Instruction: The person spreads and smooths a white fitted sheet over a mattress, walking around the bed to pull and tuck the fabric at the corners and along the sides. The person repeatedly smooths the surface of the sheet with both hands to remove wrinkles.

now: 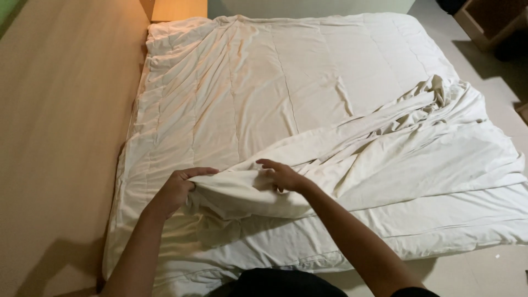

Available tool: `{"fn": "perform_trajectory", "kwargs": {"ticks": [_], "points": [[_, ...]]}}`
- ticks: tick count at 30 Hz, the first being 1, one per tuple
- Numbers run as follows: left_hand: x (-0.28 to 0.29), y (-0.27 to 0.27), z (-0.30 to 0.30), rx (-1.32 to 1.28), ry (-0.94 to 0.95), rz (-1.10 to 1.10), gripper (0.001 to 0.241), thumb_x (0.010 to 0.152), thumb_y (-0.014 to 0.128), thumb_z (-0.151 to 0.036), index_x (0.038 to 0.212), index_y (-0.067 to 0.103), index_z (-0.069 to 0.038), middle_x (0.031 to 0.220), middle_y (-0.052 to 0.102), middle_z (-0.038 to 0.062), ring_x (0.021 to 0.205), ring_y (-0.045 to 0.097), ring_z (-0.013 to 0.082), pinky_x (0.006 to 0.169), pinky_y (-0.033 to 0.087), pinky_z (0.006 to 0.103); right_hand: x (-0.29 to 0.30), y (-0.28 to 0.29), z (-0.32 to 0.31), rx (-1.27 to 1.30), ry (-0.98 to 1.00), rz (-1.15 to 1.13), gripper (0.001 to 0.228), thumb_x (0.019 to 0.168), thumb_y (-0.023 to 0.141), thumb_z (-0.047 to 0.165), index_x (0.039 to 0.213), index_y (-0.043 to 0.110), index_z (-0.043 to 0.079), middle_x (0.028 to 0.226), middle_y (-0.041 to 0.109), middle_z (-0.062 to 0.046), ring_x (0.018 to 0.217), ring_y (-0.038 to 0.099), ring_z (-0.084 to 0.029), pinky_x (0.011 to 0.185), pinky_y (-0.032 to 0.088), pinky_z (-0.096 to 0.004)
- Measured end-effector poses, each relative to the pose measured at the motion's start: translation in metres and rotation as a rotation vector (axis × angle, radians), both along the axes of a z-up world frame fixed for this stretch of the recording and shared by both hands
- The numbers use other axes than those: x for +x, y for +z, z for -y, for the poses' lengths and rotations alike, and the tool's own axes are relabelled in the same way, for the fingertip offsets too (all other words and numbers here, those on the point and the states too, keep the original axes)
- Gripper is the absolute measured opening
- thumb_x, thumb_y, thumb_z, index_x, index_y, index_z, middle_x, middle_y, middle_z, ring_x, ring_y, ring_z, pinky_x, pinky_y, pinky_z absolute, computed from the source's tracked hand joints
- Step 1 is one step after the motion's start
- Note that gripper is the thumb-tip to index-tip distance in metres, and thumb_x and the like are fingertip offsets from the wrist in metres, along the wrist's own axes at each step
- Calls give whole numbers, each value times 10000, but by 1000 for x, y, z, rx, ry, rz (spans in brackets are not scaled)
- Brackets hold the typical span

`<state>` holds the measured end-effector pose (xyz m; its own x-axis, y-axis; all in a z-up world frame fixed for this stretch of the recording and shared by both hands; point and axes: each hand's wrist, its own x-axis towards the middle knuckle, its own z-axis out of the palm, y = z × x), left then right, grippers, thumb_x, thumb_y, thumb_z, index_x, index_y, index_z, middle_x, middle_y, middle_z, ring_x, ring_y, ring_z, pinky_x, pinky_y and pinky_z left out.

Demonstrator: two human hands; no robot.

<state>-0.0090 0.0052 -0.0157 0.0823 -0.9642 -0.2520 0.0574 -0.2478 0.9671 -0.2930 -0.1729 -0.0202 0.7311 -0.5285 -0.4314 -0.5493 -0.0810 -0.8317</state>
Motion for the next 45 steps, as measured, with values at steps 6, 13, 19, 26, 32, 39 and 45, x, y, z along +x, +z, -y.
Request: {"fn": "perform_trajectory", "kwargs": {"ticks": [6, 13, 19, 26, 32, 39, 45], "points": [[4, 4, -9, 13, 39, 33, 676, 739, 369, 150, 1228, 778, -74, 1247, 775, 99, 1069, 726, 172, 1028, 542, 308, -1, -75, 10, -780, 251, -84, 396, 915, 730, 366, 1225, 684, 124, 1069, 740, -183, 964, 699, -373, 841, 569, -496], [3, 3, -16, 130, 63, 384, 766, 792, 399, 129, 1455, 617, -187, 1270, 747, 95, 703, 636, 286, 730, 553, 385, -3, 7, 36, -1021, 31, -247, 184, 929, 662, 227, 1072, 768, 180, 1015, 760, -110, 926, 723, -361, 755, 565, -527], [5, 17, 3, -46, 141, 615, 625, 823, 469, 94, 1393, 633, -104, 1096, 774, 197, 879, 737, 232, 814, 569, 344, 5, 80, 51, -1303, -77, -1, 243, 910, 652, 204, 1123, 766, 170, 1048, 777, -71, 845, 739, -323, 697, 585, -485], [26, 14, 7, -64, 116, 612, 501, 868, 533, 16, 1352, 649, -42, 1100, 780, 165, 930, 729, 252, 836, 557, 363, 5, 112, 59, -1165, 232, -406, 203, 967, 644, 326, 1010, 796, 198, 906, 774, -88, 855, 716, -345, 701, 570, -503], [33, -14, 3, 8, 73, 690, 517, 921, 528, -48, 1426, 631, -96, 1145, 750, 218, 1051, 728, 342, 937, 558, 410, 16, 106, 59, -1102, 246, -509, 218, 961, 650, 352, 976, 781, 178, 876, 753, -105, 866, 708, -343, 704, 564, -496], [42, -70, 37, -192, 221, 1164, 712, 943, 433, -21, 1631, 253, -35, 1607, 408, 198, 1492, 377, 352, 1188, 123, 740, 40, 54, 87, -1354, -21, -162, 304, 947, 589, 143, 1227, 698, 98, 1253, 696, -100, 803, 732, -337, 619, 572, -489], [54, -40, 70, 143, 74, 1254, 599, 997, 461, -152, 1579, 323, -183, 1703, 162, 165, 1543, 180, 409, 1157, 43, 759, 75, 58, 103, -1180, 21, -546, 213, 976, 607, 239, 1018, 789, 137, 1211, 667, -193, 828, 733, -364, 712, 584, -494]]}}
